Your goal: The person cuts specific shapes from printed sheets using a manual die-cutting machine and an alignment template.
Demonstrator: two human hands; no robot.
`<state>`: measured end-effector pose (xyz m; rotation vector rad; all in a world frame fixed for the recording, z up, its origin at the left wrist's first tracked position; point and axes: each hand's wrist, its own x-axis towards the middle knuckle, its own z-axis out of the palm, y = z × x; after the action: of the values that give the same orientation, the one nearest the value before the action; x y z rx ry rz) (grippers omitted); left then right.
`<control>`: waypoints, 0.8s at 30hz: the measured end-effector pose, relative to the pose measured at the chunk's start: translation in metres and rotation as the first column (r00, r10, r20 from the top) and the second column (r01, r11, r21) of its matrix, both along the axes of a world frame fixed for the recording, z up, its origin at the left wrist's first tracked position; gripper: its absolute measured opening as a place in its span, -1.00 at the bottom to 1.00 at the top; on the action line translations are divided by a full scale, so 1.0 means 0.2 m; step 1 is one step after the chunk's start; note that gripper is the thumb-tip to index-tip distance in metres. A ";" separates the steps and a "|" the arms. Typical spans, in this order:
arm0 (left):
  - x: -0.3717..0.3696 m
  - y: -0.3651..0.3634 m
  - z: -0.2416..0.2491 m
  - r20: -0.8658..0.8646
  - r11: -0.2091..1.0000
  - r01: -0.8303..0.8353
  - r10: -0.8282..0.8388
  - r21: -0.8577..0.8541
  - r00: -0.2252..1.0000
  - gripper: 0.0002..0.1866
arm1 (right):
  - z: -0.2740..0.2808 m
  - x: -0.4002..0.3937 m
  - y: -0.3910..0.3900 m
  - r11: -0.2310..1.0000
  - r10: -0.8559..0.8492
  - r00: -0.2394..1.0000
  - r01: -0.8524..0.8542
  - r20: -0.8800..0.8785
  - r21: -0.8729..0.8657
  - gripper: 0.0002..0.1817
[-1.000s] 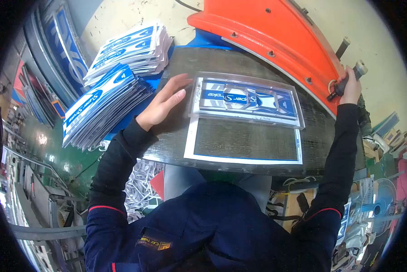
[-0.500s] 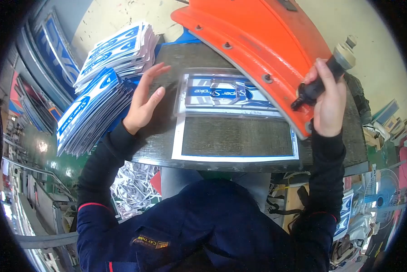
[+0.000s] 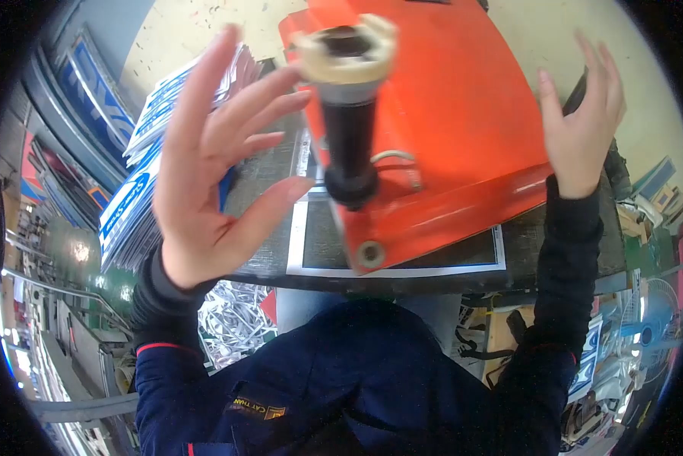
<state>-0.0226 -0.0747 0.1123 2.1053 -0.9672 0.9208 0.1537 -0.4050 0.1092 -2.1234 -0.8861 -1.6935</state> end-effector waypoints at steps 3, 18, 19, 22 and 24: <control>0.04 0.03 -0.04 0.227 0.997 -0.040 0.053 -0.059 0.972 -0.17 | 0.00 0.06 -0.09 0.981 -0.172 0.979 0.160 0.109 0.114 -0.44; 0.00 0.17 0.09 0.495 0.728 -0.673 0.636 -0.129 0.592 -0.85 | -0.06 -0.04 -0.03 0.913 0.268 0.930 -0.162 -0.252 0.374 -0.60; 0.01 0.17 0.07 0.494 0.731 -0.670 0.632 -0.126 0.597 -0.85 | -0.07 -0.04 -0.03 0.913 0.265 0.930 -0.157 -0.254 0.376 -0.60; 0.02 0.18 0.01 0.452 0.707 -0.683 0.678 -0.183 0.580 -0.86 | -0.12 -0.06 -0.01 0.925 0.255 0.939 -0.167 -0.232 0.341 -0.59; 0.04 0.17 -0.01 0.447 0.728 -0.651 0.665 -0.212 0.598 -0.86 | -0.13 -0.06 0.01 0.914 0.284 0.931 -0.191 -0.229 0.357 -0.58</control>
<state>-0.0156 -0.0405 0.1102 2.2742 -0.3323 1.9218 0.1408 -0.4024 0.0832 -1.8763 -0.6906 -1.2789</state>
